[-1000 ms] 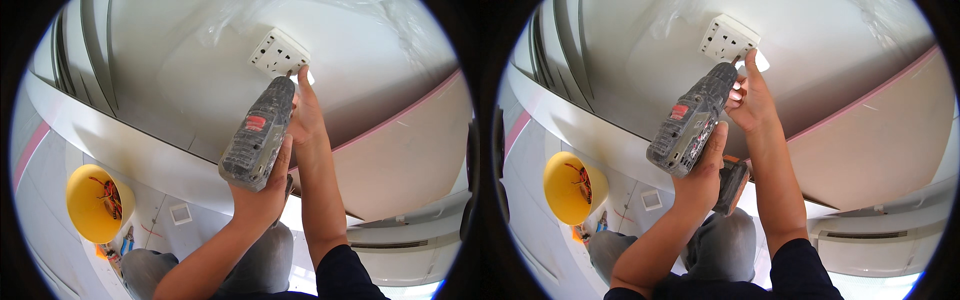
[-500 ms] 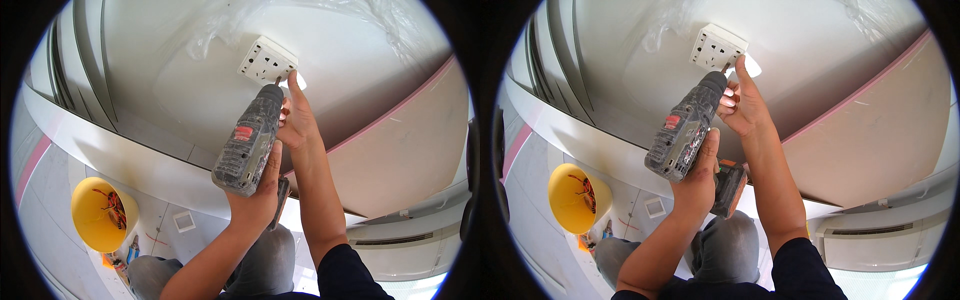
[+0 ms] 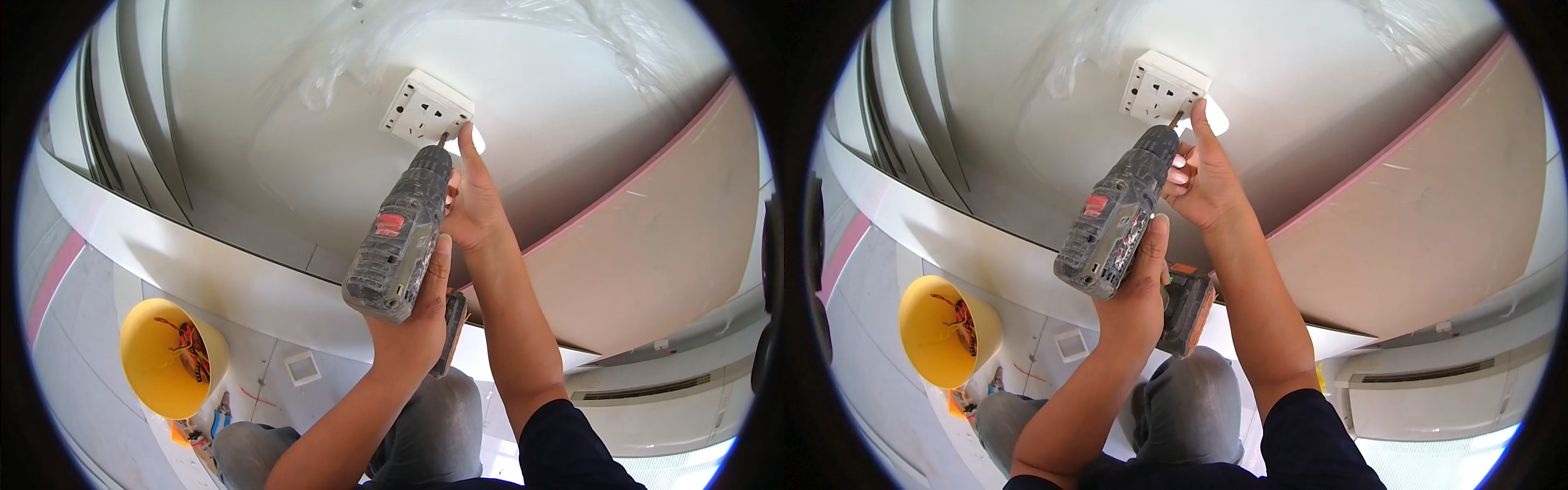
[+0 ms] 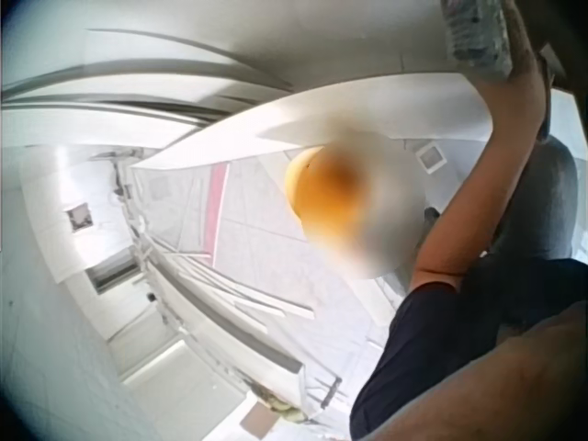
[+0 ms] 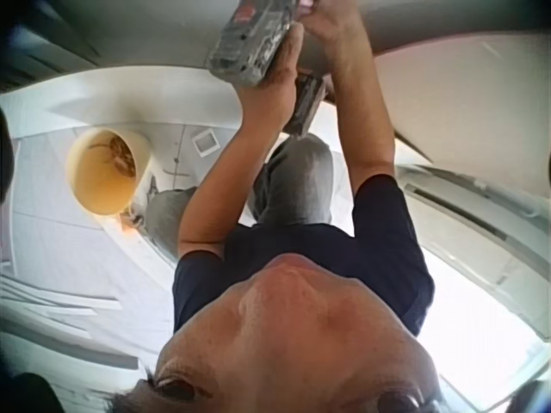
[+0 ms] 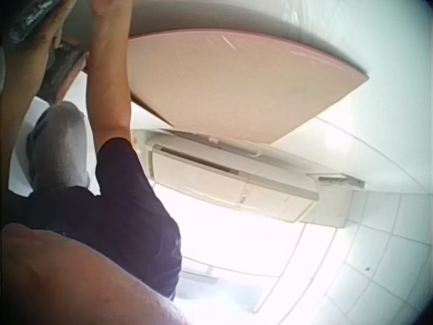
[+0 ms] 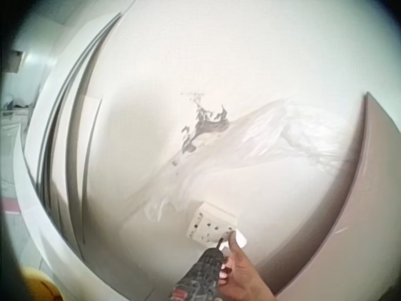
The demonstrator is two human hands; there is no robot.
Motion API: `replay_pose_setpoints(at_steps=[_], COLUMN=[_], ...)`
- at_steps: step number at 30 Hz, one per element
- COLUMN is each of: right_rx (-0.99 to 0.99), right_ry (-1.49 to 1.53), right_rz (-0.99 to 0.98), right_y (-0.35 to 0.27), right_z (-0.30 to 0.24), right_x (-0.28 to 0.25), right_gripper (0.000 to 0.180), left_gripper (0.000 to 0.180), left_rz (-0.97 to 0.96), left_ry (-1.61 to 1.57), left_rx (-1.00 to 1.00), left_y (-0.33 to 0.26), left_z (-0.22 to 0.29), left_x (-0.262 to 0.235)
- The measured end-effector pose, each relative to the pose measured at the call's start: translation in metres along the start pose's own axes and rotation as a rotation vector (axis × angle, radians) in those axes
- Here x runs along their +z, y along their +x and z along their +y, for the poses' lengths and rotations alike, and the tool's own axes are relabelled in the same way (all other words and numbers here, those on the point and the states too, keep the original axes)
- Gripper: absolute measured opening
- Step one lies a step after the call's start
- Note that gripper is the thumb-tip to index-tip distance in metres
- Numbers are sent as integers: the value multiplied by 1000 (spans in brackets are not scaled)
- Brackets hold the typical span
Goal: The person installs a wall socket by first positioning the unit, then using a power drill to secure it to the wall. They then attach a decorative faceplate, which requires modification using pliers to remove excess plastic tabs before final fitting.
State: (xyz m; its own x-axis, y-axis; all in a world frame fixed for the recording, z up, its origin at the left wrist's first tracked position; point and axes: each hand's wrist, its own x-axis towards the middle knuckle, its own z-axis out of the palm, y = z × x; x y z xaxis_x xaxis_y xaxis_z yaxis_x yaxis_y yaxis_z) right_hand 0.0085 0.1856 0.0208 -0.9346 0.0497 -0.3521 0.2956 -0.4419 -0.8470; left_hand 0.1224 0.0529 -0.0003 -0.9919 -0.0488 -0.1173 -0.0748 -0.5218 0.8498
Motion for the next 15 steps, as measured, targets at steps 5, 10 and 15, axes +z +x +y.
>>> replay_pose_setpoints(at_steps=[5, 10, 15], right_rx=[127, 9, 5], right_ry=[22, 17, 67], right_rz=[-66, -15, 3], right_y=[-1, -7, -7], right_z=[6, 1, -1], right_x=[-11, -1, -1], right_gripper=[72, 65, 56], left_gripper=[18, 16, 16], left_rz=[-3, -2, 9], left_ry=[-20, 91, 125], left_rx=[-40, 95, 85], left_y=[-1, 0, -1], left_z=[9, -3, -2], left_x=[1, -1, -2])
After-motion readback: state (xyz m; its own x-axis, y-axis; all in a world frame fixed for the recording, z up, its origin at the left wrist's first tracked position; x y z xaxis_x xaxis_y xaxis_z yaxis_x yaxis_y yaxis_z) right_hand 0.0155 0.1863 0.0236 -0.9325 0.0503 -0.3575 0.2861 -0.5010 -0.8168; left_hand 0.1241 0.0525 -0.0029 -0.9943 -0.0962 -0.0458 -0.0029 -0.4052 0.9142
